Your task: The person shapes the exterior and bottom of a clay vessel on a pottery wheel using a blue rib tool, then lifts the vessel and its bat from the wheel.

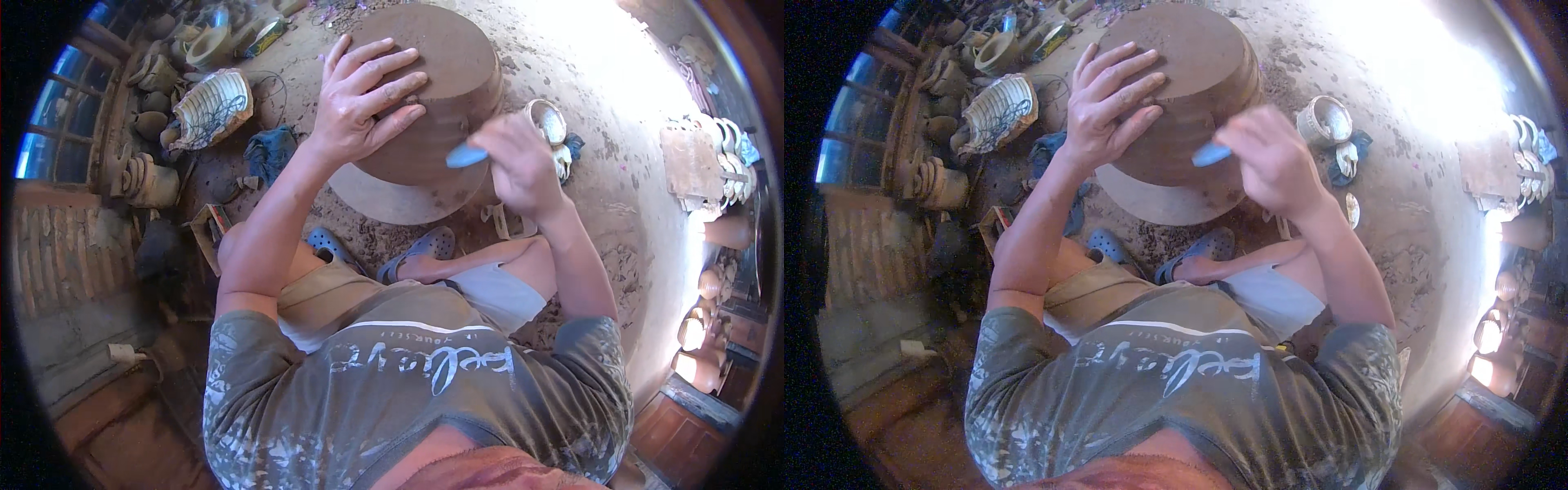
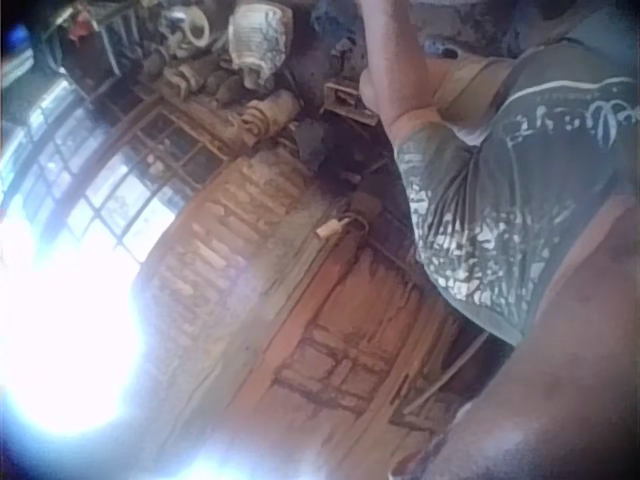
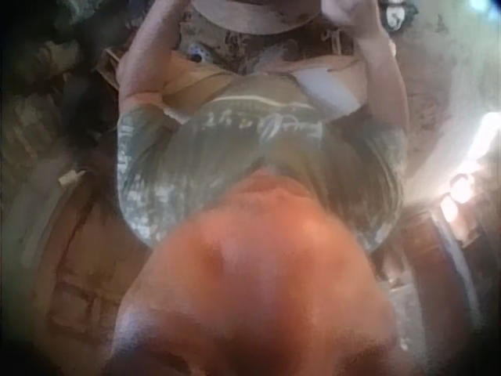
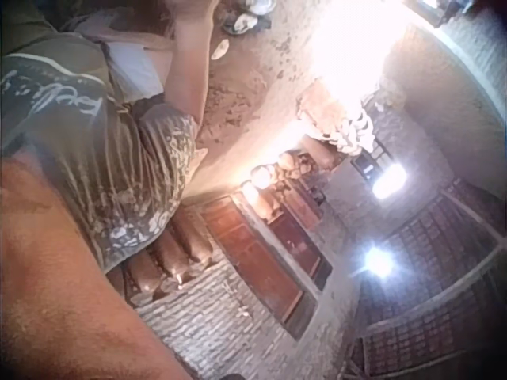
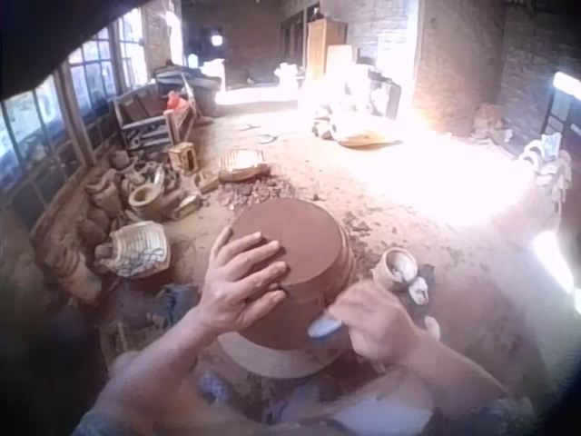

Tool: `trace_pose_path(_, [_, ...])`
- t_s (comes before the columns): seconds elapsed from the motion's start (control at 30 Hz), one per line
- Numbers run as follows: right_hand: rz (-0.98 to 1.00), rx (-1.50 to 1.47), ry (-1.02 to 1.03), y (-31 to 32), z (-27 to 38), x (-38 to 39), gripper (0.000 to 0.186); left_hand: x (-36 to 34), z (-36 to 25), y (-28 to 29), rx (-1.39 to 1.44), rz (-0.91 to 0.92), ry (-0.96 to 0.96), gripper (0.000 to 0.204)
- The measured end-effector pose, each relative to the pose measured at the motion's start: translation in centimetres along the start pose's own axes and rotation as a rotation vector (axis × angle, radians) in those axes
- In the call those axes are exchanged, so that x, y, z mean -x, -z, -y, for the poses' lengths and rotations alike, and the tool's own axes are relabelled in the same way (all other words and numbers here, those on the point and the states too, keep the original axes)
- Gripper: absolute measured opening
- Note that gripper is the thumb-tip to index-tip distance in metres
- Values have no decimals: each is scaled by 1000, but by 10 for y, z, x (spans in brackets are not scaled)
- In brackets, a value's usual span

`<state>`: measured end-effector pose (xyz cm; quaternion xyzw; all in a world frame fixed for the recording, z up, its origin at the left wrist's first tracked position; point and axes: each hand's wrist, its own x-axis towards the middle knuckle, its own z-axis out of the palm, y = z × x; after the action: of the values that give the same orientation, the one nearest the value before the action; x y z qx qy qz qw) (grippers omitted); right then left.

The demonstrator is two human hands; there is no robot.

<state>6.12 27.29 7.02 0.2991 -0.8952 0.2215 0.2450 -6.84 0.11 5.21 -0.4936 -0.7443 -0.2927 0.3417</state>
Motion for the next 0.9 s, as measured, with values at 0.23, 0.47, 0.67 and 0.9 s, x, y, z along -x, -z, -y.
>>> trace_pose_path(0.23, [250, -382, -347, 1, 42, 41, 34, 0, 25, -4, 96, -51, -103, 27])
trace_pose_path(0.47, [-27, -387, -195, 31, 39, -46, 38, 19, 52, -10, 107, -448, 256, 33])
trace_pose_path(0.67, [33, -169, -98, 4, -3, -151, 24, 45, -15, -9, 140, -248, 563, 97])
trace_pose_path(0.9, [261, 54, -46, -40, -41, -211, 23, 49, -70, -41, 141, -36, 772, 142])
